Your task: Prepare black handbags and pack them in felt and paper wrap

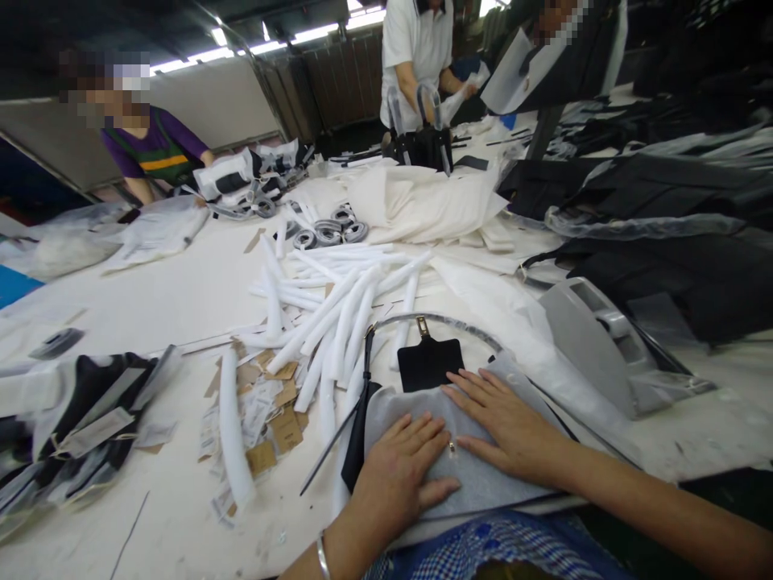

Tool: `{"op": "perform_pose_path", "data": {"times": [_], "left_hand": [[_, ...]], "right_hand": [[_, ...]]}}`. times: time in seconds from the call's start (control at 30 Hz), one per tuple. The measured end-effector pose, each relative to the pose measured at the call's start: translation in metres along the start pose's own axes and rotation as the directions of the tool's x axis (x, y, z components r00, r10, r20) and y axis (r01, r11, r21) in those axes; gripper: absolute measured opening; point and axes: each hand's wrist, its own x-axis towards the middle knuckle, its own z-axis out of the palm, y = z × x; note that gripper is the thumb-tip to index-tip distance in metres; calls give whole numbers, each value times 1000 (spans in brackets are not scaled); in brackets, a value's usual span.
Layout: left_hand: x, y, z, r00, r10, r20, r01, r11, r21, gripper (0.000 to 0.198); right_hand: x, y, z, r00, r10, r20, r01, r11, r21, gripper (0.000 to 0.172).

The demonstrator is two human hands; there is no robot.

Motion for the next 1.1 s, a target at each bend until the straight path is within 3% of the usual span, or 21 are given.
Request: {"op": "perform_pose_path", "data": {"times": [0.1, 0.23, 0.33, 0.4, 0.5, 0.6, 0.77, 0.9, 1.1], "left_hand": [[-1, 0, 1, 1000, 0, -1, 0, 1000, 1, 54], [-1, -2, 5, 1000, 5, -1, -5, 1000, -21, 55], [-2, -3, 8, 1000, 4, -11, -4, 1000, -27, 56], [-3, -5, 9, 1000, 8, -22, -9, 999, -35, 55], [-3, -6, 11, 999, 15, -39, -17, 998, -54, 55], [-3, -5, 11, 998, 10, -56, -14, 997, -74, 54], [-3, -4, 8, 994, 37, -104, -49, 992, -117, 51], [-5, -4, 11, 982, 64, -180, -83, 991, -100, 49], [-17, -2, 15, 928, 165, -335, -164, 986, 32, 43]], "right_hand": [[15, -1, -18, 998, 47, -37, -42, 992, 123, 57], [67, 9, -39, 967, 173, -189, -132, 968, 213, 42], [106, 23, -45, 958, 227, -173, -180, 951, 253, 39], [115, 26, -49, 963, 231, -138, -181, 936, 302, 39], [96, 17, -56, 977, 174, -121, -119, 923, 365, 34], [52, -2, -51, 991, 59, -121, -8, 924, 383, 24], [-7, -14, -9, 985, -117, -125, 144, 961, 235, 56], [-16, -17, 13, 987, -138, -85, 151, 974, 167, 58], [-15, -26, 17, 985, -148, -93, 150, 989, 11, 54]]}}
